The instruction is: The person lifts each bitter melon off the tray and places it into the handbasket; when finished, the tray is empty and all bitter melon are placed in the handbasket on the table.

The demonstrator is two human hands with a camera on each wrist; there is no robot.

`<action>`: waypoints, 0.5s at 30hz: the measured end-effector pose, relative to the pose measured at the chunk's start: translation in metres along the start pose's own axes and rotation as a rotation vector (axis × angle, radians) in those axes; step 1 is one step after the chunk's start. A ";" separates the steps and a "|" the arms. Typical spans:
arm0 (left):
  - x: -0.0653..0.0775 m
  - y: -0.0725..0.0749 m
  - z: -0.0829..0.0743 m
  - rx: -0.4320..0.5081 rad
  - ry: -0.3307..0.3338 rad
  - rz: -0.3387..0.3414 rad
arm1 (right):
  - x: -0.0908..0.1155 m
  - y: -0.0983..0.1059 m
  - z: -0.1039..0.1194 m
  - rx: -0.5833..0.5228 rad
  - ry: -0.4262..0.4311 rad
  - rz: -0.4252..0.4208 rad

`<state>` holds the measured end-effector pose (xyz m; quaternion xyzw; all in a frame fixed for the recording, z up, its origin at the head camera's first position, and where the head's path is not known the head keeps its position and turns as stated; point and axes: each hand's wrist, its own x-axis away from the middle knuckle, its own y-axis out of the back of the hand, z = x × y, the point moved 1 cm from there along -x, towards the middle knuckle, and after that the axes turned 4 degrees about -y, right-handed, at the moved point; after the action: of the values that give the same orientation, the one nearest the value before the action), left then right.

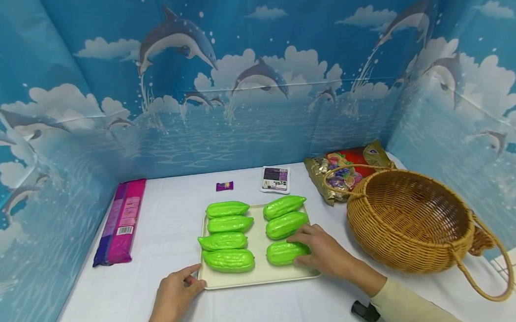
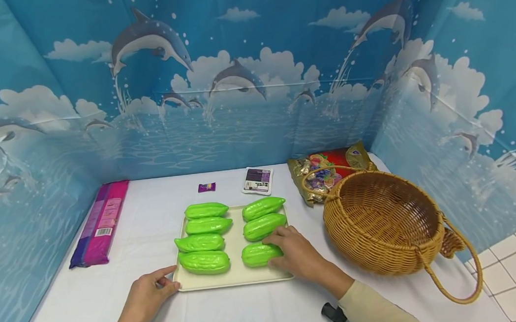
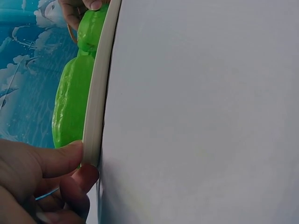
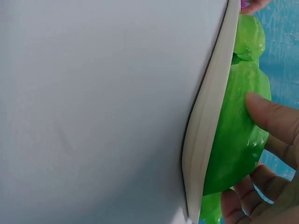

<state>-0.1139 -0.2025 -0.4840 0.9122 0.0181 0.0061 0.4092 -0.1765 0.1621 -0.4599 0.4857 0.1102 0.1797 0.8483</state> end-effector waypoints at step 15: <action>-0.007 0.000 0.004 0.154 0.098 0.064 | 0.005 0.011 0.006 -0.018 -0.023 0.007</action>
<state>-0.1207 -0.2060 -0.4871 0.9397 0.0092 0.0624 0.3361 -0.1717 0.1643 -0.4475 0.4806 0.0972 0.1782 0.8531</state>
